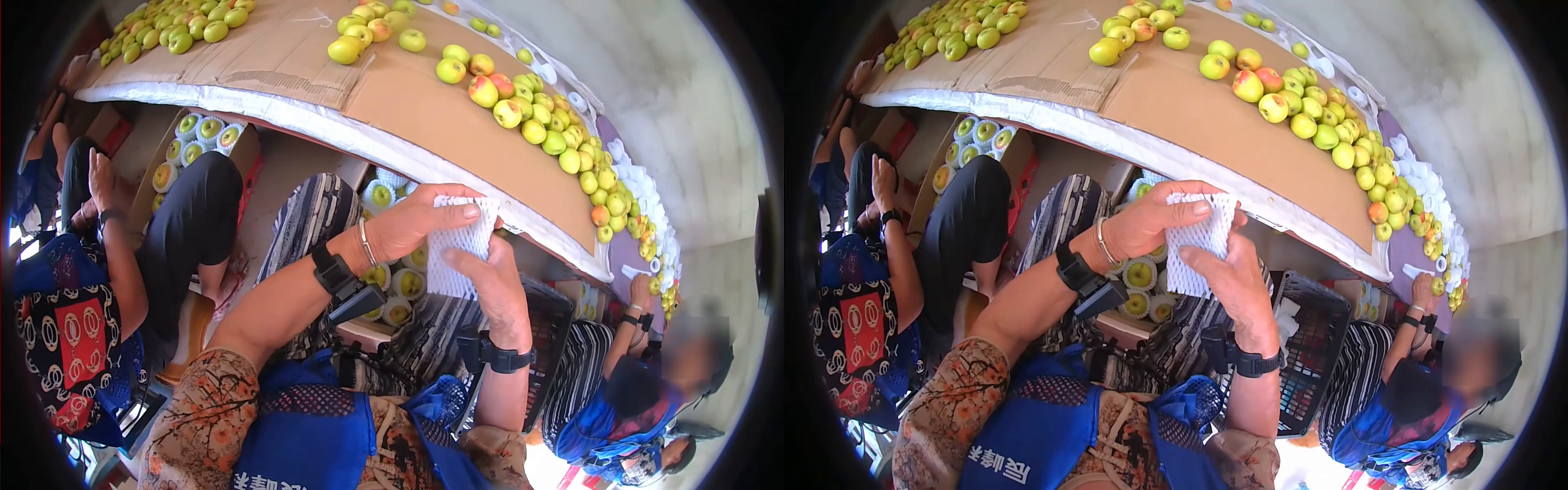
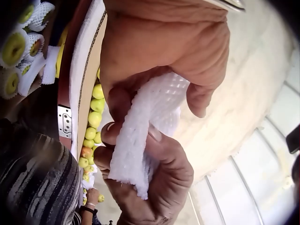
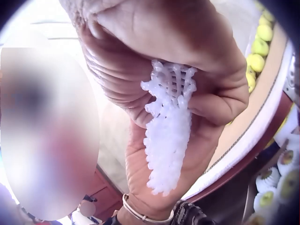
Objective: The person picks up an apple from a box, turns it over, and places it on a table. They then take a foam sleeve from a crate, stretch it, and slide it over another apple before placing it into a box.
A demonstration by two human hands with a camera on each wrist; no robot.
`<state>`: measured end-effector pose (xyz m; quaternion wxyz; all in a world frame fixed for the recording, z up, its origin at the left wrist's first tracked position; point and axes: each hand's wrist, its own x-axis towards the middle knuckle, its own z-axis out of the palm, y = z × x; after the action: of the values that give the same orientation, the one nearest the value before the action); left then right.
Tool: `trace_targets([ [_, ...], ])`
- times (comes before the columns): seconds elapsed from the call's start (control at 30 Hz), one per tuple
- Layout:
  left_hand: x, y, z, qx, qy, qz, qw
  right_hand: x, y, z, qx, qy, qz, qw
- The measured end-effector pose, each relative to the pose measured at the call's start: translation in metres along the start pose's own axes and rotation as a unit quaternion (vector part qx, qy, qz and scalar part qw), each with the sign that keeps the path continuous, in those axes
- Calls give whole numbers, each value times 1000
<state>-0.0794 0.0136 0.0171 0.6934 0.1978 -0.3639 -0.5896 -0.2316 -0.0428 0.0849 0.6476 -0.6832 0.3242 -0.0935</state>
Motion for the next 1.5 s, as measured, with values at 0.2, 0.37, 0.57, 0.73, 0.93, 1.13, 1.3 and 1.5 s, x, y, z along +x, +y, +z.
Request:
trace_targets([
  [0.2,-3,2,2,6,76,-27,997,11,14,19,65,-20,20,997],
  [0.37,-6,7,-2,43,122,-46,990,21,32,22,107,-65,39,991],
  [0.57,-8,1,-8,13,113,-61,992,21,42,25,97,-91,53,990],
  [0.73,-8,-2,-7,-48,133,-58,988,19,48,31,86,-105,55,989],
  [0.93,-8,-5,-12,-81,134,-77,985,29,69,40,76,-152,53,984],
  [1.13,-17,1,3,119,176,-71,975,26,81,68,65,-50,10,997],
  [1.3,-16,12,-7,49,250,-110,961,18,77,75,70,-54,25,996],
  [1.5,-13,8,-16,-32,281,-56,958,42,91,81,-158,61,-88,982],
])
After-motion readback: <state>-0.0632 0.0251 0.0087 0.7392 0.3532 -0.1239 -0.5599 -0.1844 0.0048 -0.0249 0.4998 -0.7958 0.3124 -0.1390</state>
